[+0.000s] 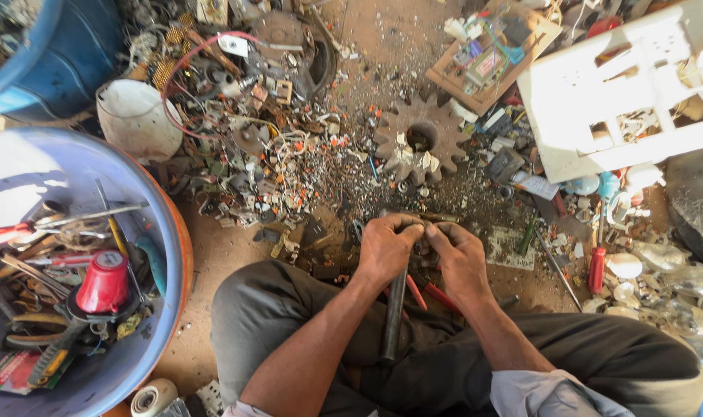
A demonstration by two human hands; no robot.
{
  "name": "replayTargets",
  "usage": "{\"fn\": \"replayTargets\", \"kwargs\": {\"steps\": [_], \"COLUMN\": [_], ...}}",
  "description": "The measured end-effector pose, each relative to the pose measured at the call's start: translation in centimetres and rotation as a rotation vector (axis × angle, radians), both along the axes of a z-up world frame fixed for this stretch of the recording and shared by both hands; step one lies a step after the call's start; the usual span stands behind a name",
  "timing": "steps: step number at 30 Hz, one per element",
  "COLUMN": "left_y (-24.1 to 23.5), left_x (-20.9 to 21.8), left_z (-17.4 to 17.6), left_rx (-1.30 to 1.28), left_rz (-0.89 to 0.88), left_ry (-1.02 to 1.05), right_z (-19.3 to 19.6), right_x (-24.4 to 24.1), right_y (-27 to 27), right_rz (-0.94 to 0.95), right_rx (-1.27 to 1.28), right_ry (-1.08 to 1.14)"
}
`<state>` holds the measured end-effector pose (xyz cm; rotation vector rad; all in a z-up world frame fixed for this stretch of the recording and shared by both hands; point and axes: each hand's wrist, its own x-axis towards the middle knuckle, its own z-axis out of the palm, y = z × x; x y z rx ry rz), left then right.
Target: The person sits on the ground and uses a hammer and pliers to dismantle various electronic components. They break apart a white plastic housing to extract internal parts and separate wires from small white modules.
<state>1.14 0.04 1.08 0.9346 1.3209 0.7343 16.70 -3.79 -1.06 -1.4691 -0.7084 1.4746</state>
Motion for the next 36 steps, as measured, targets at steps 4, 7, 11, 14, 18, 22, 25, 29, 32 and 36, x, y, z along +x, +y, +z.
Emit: {"fn": "replayTargets", "kwargs": {"steps": [4,7,11,14,18,22,25,29,32,36], "left_y": [0.0,0.0,-0.1,0.0,-0.1,-0.1,0.4,0.7,0.6,0.4], "left_x": [0.1,0.2,0.2,0.1,0.2,0.2,0.0,-0.4,-0.4,-0.5], "left_z": [-0.1,-0.4,-0.5,-0.5,-0.4,-0.8,-1.4,-1.9,-1.8,-1.8], "left_rx": [0.041,0.033,0.041,0.062,0.035,0.009,-0.006,-0.130,-0.190,-0.278], "left_rz": [-0.008,-0.013,0.003,-0.002,-0.014,0.011,0.077,0.142,0.100,0.053], "left_ry": [0.063,0.064,0.032,0.079,0.091,0.044,-0.080,-0.281,-0.324,-0.454], "right_z": [-0.4,-0.9,-1.1,-1.0,-0.9,-0.6,-0.3,0.0,-0.1,-0.4], "right_x": [0.0,0.1,0.3,0.3,0.3,0.1,0.0,-0.2,-0.3,-0.1], "right_y": [-0.2,-0.2,-0.1,-0.1,-0.1,0.0,0.1,0.1,0.3,0.0], "right_rz": [0.001,-0.068,-0.033,-0.016,-0.088,-0.083,-0.097,-0.092,-0.020,-0.012], "right_rx": [0.156,-0.048,0.032,0.071,-0.110,-0.063,0.011,0.011,0.036,0.014], "right_ry": [-0.009,0.044,-0.003,0.045,0.130,0.076,0.021,0.046,0.056,0.111]}}
